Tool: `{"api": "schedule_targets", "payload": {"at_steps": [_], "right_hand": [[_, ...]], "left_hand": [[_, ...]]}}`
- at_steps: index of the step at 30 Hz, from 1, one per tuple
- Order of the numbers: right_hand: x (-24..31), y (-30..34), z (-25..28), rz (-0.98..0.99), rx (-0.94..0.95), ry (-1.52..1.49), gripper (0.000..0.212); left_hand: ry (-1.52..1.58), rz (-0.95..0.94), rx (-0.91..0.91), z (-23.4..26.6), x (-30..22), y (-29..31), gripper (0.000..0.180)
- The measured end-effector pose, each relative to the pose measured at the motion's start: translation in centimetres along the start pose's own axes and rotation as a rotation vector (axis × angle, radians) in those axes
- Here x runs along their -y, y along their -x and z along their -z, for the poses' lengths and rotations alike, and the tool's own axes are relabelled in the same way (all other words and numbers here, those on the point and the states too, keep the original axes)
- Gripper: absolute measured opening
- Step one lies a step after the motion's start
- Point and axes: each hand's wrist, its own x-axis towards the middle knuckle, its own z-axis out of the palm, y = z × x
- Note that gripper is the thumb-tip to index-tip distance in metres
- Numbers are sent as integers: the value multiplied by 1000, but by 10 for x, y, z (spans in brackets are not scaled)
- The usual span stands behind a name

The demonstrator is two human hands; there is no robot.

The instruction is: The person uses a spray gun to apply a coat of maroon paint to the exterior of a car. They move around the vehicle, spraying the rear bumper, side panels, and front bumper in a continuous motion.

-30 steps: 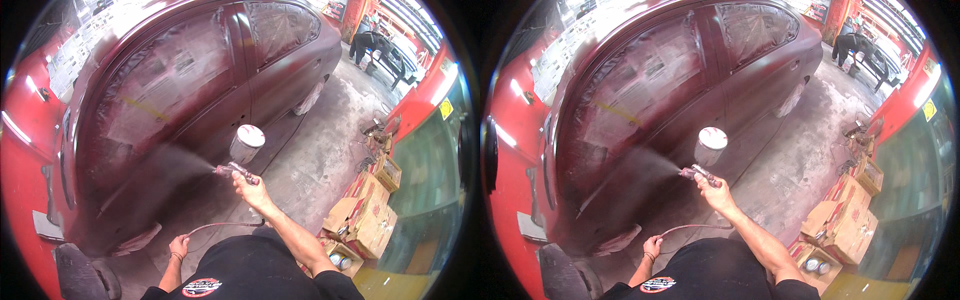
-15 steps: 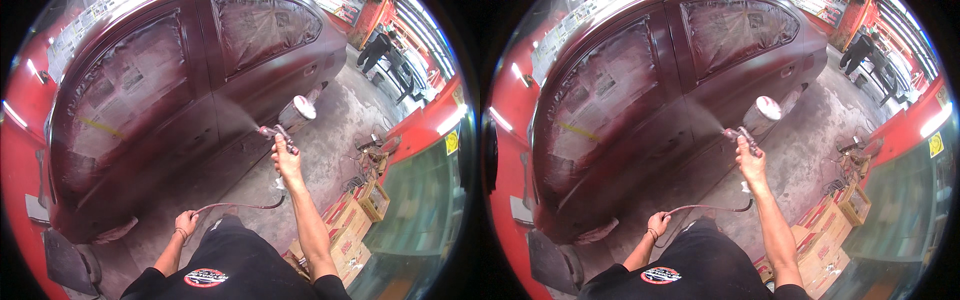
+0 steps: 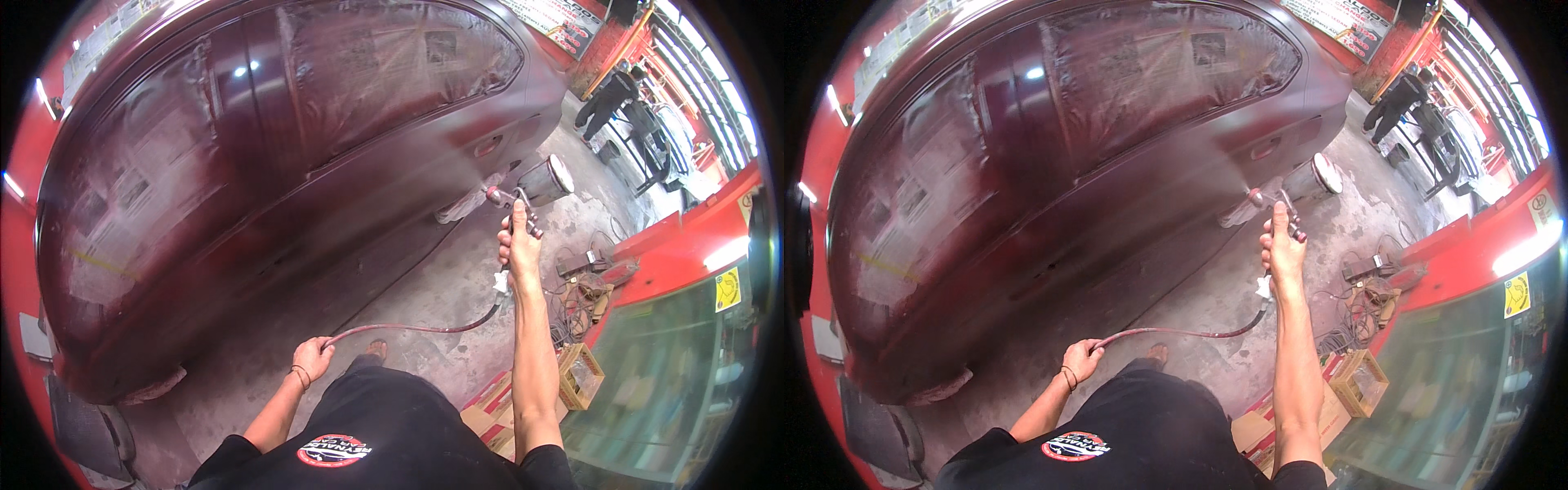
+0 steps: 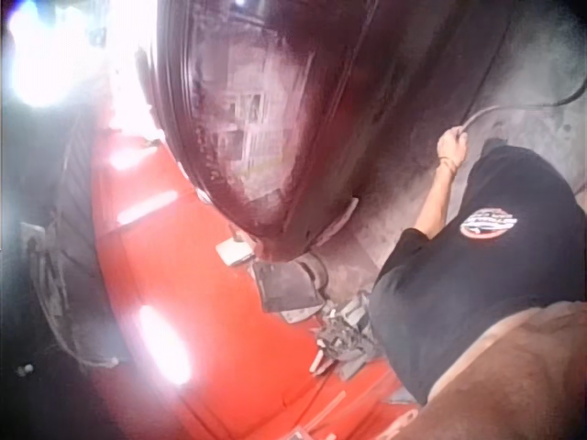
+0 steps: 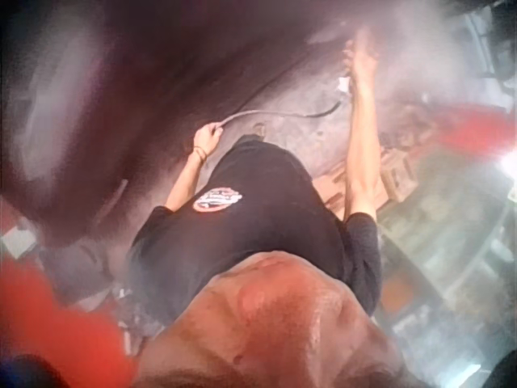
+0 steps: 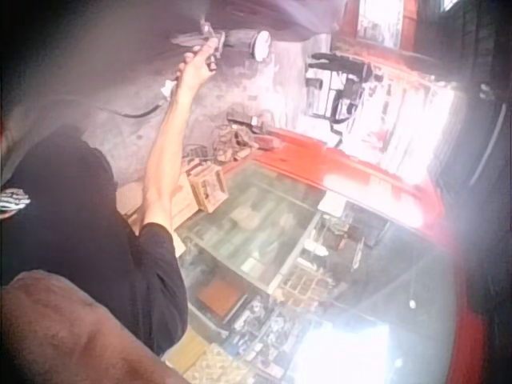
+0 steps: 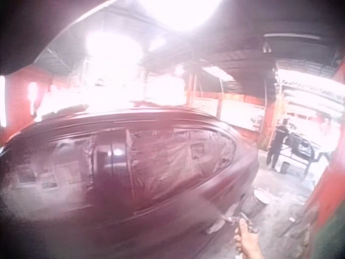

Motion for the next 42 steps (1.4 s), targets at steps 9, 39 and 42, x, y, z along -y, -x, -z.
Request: {"api": "schedule_targets", "payload": {"at_steps": [9,39,42], "right_hand": [[31,-185,72,98,-111,64,56],[-41,-270,125,51,119,-75,51],[-74,-167,71,166,445,-128,33]], "left_hand": [[95,-68,69,-49,-143,-88,41],[473,498,-202,-241,-175,39,36],[442,565,-295,-264,-124,95,33]]}}
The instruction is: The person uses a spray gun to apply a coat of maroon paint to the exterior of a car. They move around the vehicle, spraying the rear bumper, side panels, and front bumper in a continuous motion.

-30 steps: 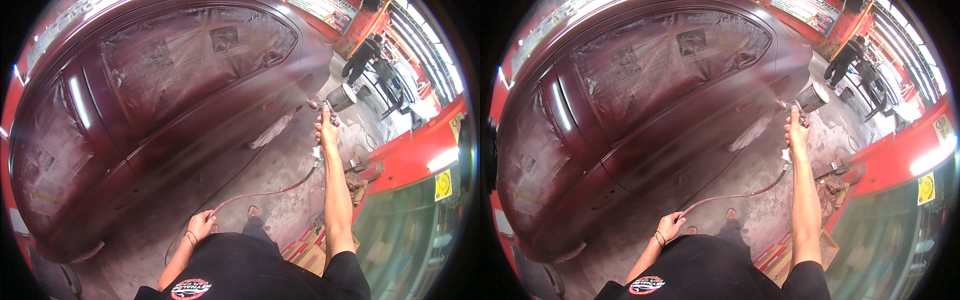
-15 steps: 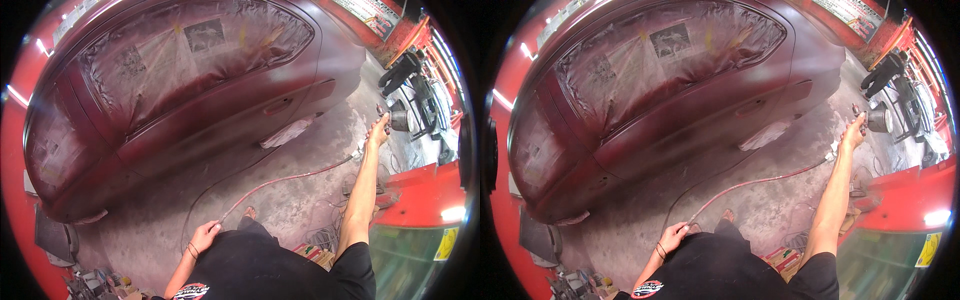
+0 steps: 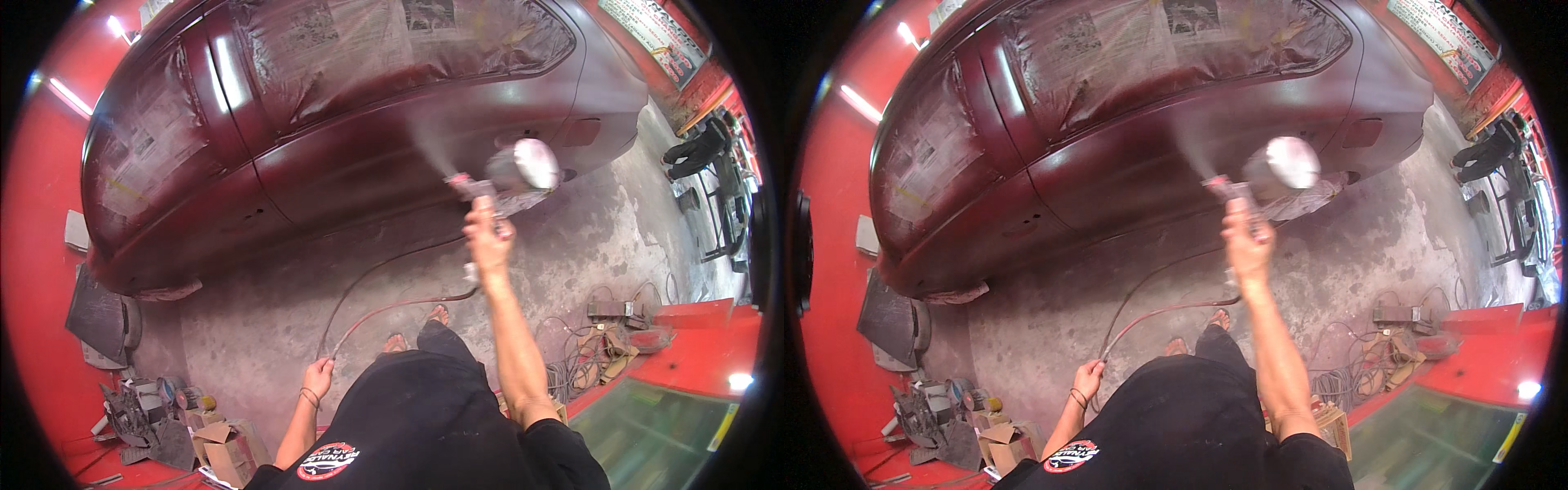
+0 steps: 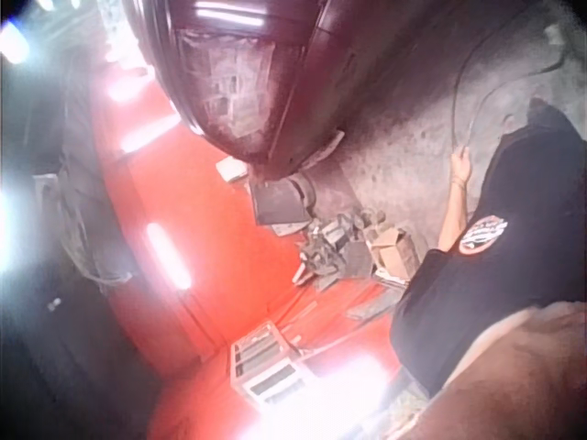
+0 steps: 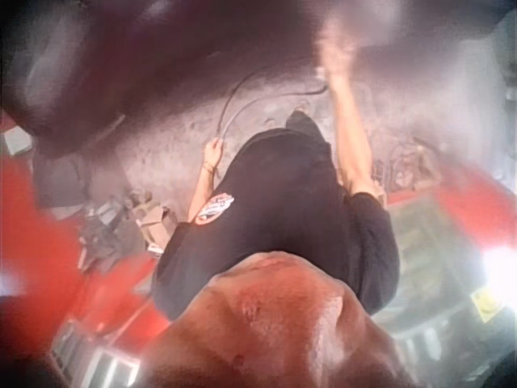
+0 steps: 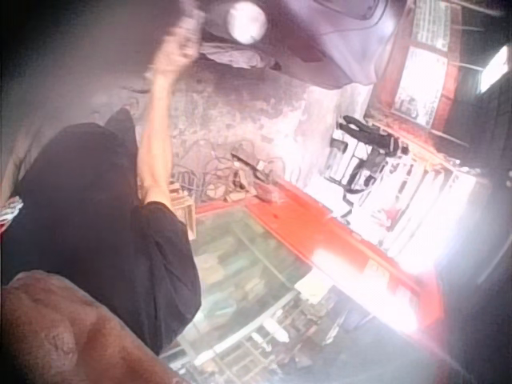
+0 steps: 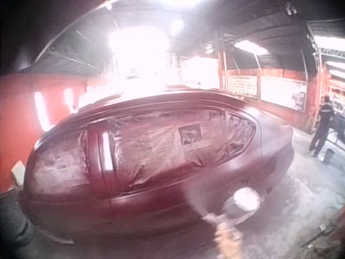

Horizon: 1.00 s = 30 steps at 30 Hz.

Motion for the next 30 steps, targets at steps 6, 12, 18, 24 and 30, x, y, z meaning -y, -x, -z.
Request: {"api": "schedule_targets", "payload": {"at_steps": [6,12,18,24,30], "right_hand": [[-14,154,-115,-81,670,57,51],[-33,193,-104,-163,853,211,51],[-81,135,-11,-218,403,-214,23],[-57,15,136,-344,-108,-110,49],[-15,-88,289,-276,-425,-128,62]], "left_hand": [[-24,100,-167,40,96,57,32],[-40,207,-239,27,133,73,34],[-313,68,-202,-35,52,59,37],[-360,-100,-145,-101,-59,12,39],[-344,-318,-58,-163,-179,-35,39]]}}
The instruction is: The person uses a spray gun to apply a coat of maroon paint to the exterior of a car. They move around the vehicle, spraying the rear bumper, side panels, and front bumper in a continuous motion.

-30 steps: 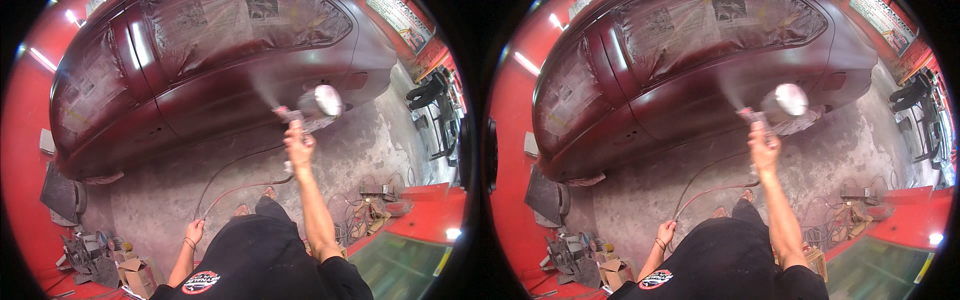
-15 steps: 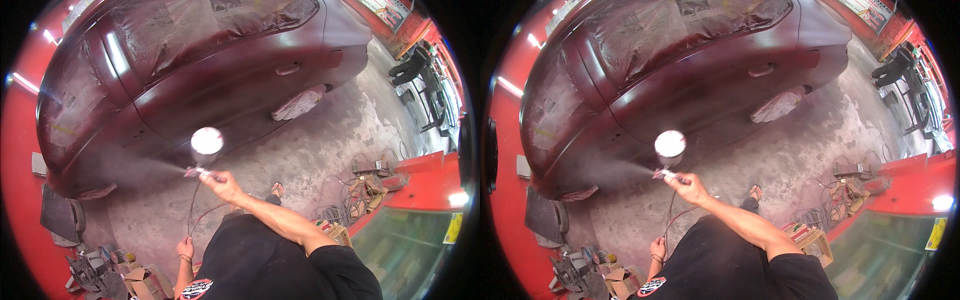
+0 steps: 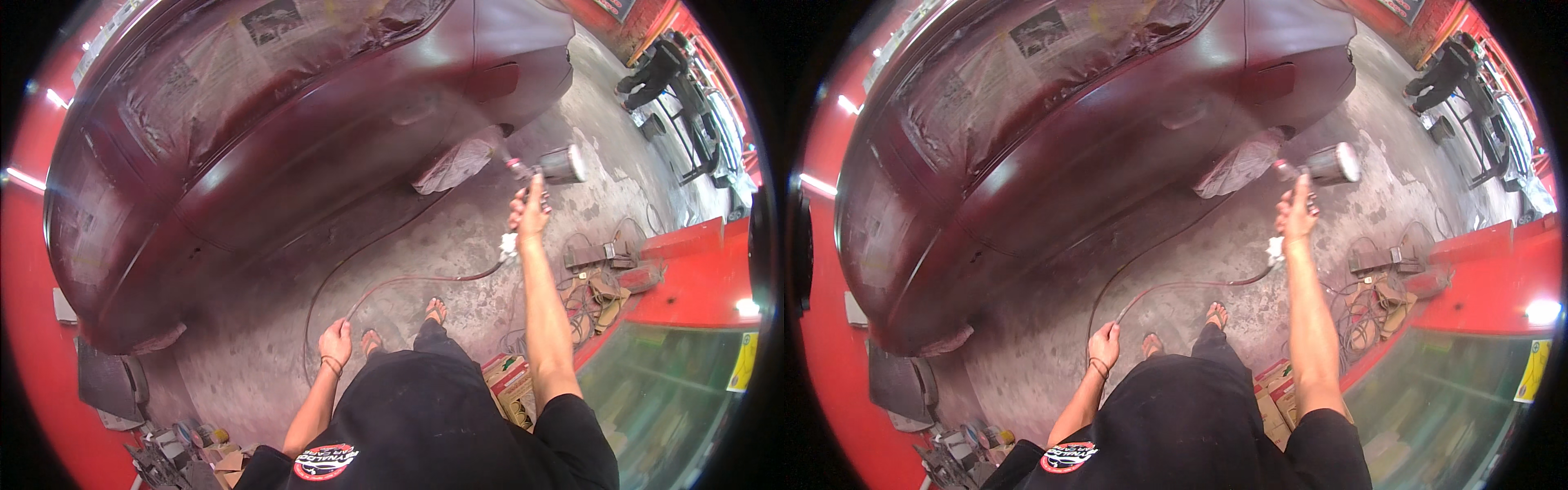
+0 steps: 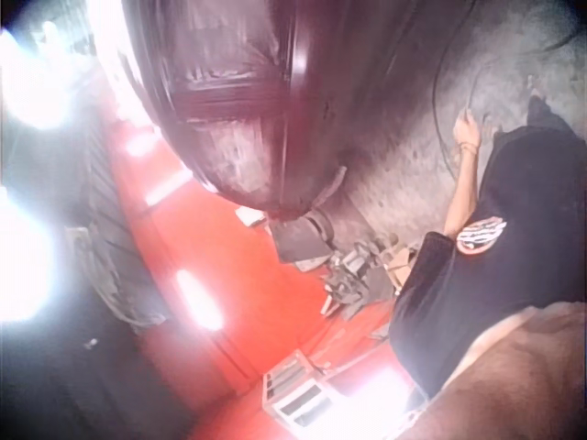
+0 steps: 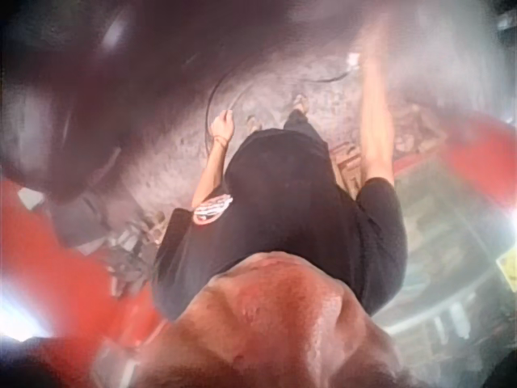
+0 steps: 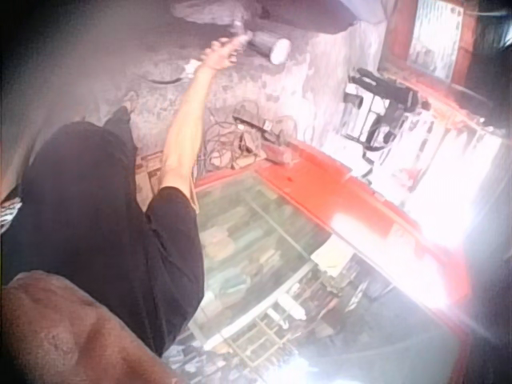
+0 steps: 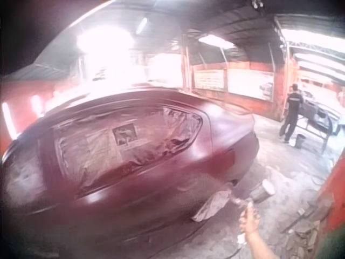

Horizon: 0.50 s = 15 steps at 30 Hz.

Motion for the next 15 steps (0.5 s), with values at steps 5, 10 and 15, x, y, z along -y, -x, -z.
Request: {"api": "schedule_targets", "payload": {"at_steps": [5,10,15], "right_hand": [[67,-77,75,136,-245,-109,65],[70,-99,102,175,-407,-149,63],[3,-43,54,16,-223,-89,60]], "left_hand": [[52,-181,-1,-24,-74,-37,39],[71,-182,37,-30,-90,-41,39],[21,-51,35,-10,-45,-16,39]]}}
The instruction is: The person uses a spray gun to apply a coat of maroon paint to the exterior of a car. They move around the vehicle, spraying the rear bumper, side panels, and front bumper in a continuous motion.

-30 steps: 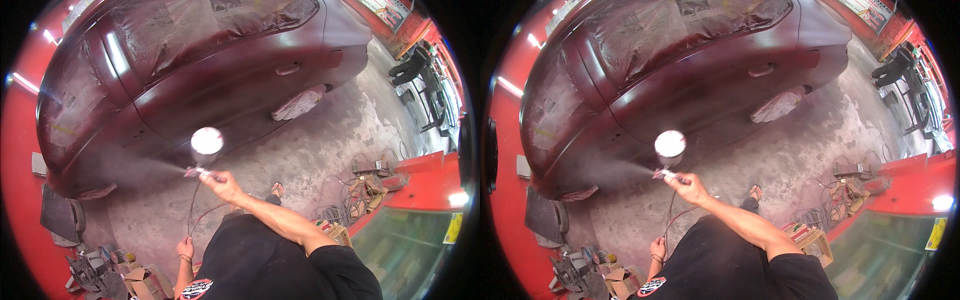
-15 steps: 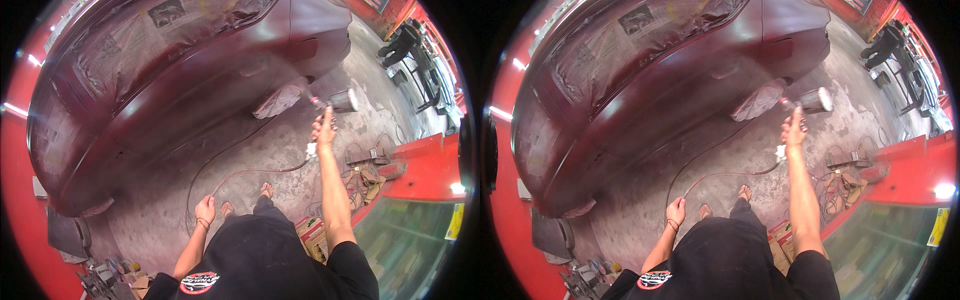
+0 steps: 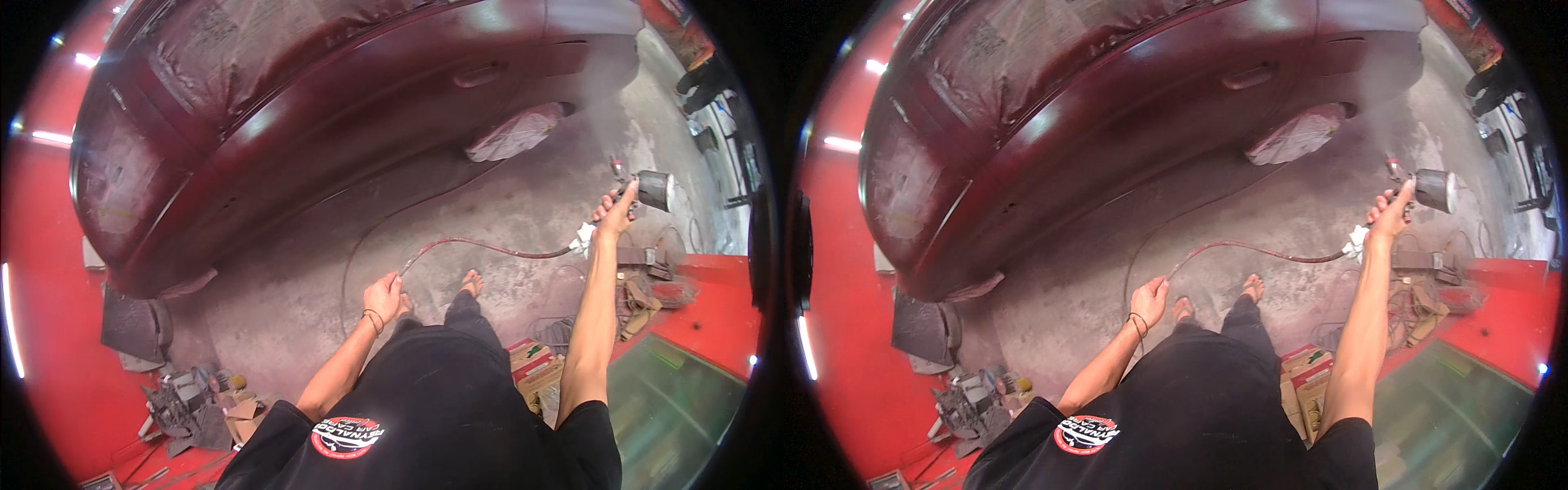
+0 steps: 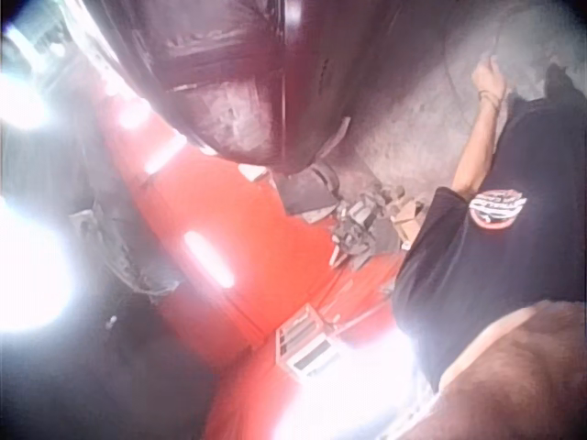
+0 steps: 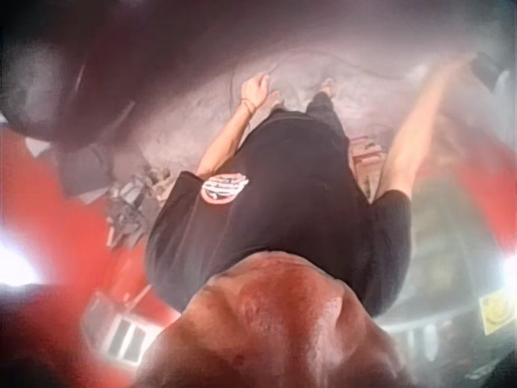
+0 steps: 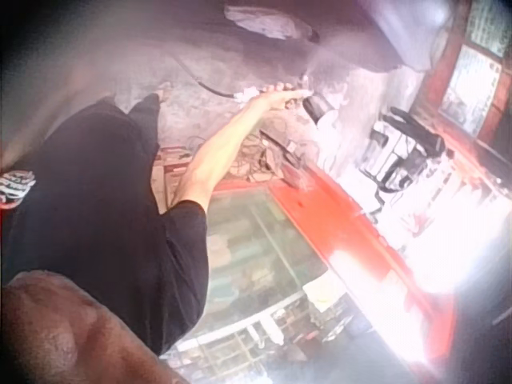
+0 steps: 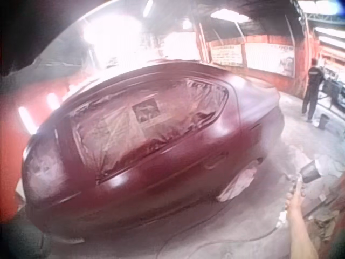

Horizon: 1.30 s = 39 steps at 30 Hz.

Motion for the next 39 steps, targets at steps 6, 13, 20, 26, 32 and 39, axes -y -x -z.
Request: {"api": "schedule_targets", "payload": {"at_steps": [6,13,20,26,32,39], "right_hand": [[-140,161,-83,-117,366,118,49],[-263,379,-105,-78,1069,210,30],[-298,387,-63,-191,1179,473,51],[-336,298,-32,-175,591,233,52],[-242,159,0,-235,439,51,48],[-157,23,36,-160,281,60,49]], "left_hand": [[-52,215,-133,50,125,61,38],[-335,470,-27,121,229,140,42],[-494,620,242,120,248,143,45],[-579,493,429,77,202,47,49],[-620,267,467,29,111,-34,49],[-483,16,352,-30,-3,-94,45]]}}
